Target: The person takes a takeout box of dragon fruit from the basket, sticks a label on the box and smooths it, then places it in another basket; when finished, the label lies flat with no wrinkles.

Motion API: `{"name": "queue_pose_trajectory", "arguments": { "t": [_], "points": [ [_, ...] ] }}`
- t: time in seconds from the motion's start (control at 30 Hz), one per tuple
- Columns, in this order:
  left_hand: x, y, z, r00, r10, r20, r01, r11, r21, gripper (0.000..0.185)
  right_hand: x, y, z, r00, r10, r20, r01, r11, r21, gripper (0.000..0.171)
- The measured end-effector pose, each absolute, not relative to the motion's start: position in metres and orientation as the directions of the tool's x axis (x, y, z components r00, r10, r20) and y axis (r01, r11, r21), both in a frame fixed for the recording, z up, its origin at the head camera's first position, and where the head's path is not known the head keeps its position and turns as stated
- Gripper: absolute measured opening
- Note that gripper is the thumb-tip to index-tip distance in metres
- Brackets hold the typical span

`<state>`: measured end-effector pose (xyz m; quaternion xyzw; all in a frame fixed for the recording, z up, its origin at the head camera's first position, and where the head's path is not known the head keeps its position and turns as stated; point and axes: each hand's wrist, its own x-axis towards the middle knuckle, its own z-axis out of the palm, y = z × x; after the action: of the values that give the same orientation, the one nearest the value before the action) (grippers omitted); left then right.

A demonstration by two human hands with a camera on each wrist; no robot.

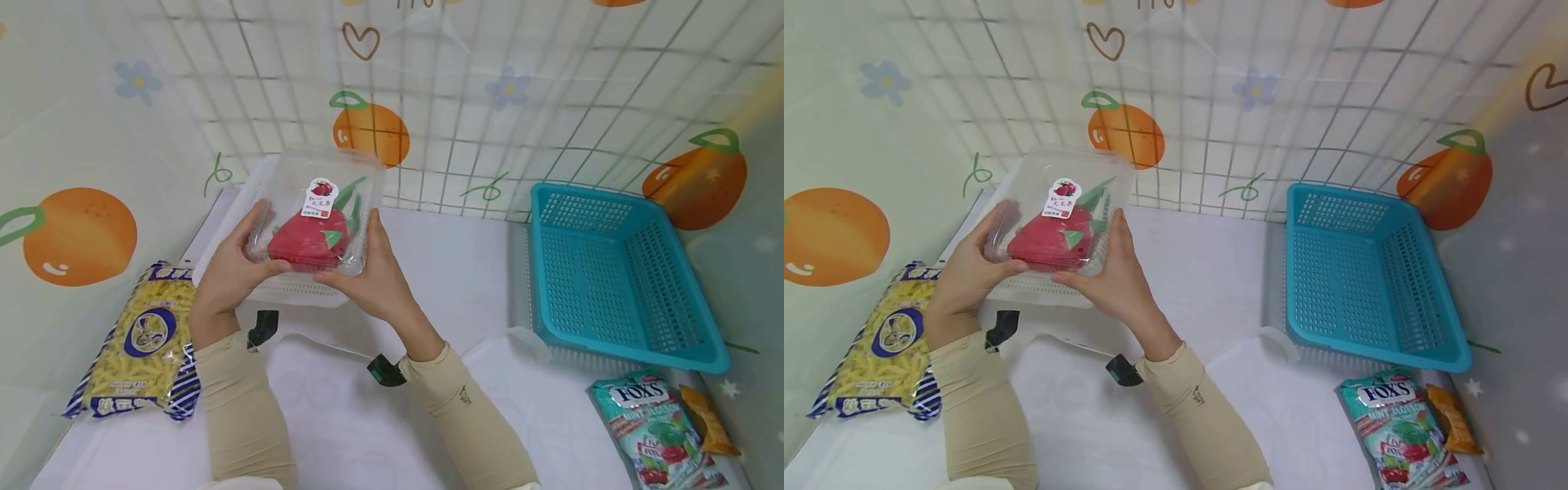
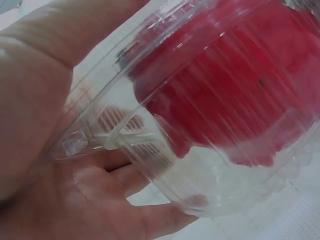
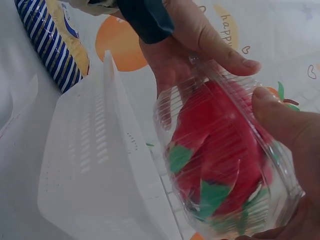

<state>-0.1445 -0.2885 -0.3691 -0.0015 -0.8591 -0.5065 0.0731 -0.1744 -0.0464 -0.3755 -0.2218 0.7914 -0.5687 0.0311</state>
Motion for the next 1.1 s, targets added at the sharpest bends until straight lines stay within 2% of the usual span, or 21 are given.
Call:
{"name": "queue_pose_trajectory", "arguments": {
  "t": [0.33, 0.57, 0.8, 1.1],
  "points": [
    [-0.141, -0.295, -0.368, -0.983, -0.129, 0.127, 0.067, 0.390, 0.918, 0.096, -0.177, -0.059, -0.372, -0.874, -0.408, 0.264, -0.377, 0.225, -0.899, 0.123],
    [-0.139, -0.301, -0.370, -0.977, -0.167, 0.132, 0.067, 0.349, 0.935, 0.092, -0.175, -0.066, -0.370, -0.889, -0.404, 0.215, -0.349, 0.295, -0.889, 0.126],
    [-0.138, -0.306, -0.373, -0.970, -0.187, 0.153, 0.130, 0.127, 0.983, 0.090, -0.175, -0.073, -0.366, -0.896, -0.416, 0.154, -0.313, 0.346, -0.884, 0.128],
    [-0.138, -0.309, -0.375, -0.966, -0.227, 0.121, 0.092, 0.133, 0.987, 0.088, -0.175, -0.077, -0.366, -0.893, -0.424, 0.150, -0.324, 0.376, -0.868, 0.127]
  ]
}}
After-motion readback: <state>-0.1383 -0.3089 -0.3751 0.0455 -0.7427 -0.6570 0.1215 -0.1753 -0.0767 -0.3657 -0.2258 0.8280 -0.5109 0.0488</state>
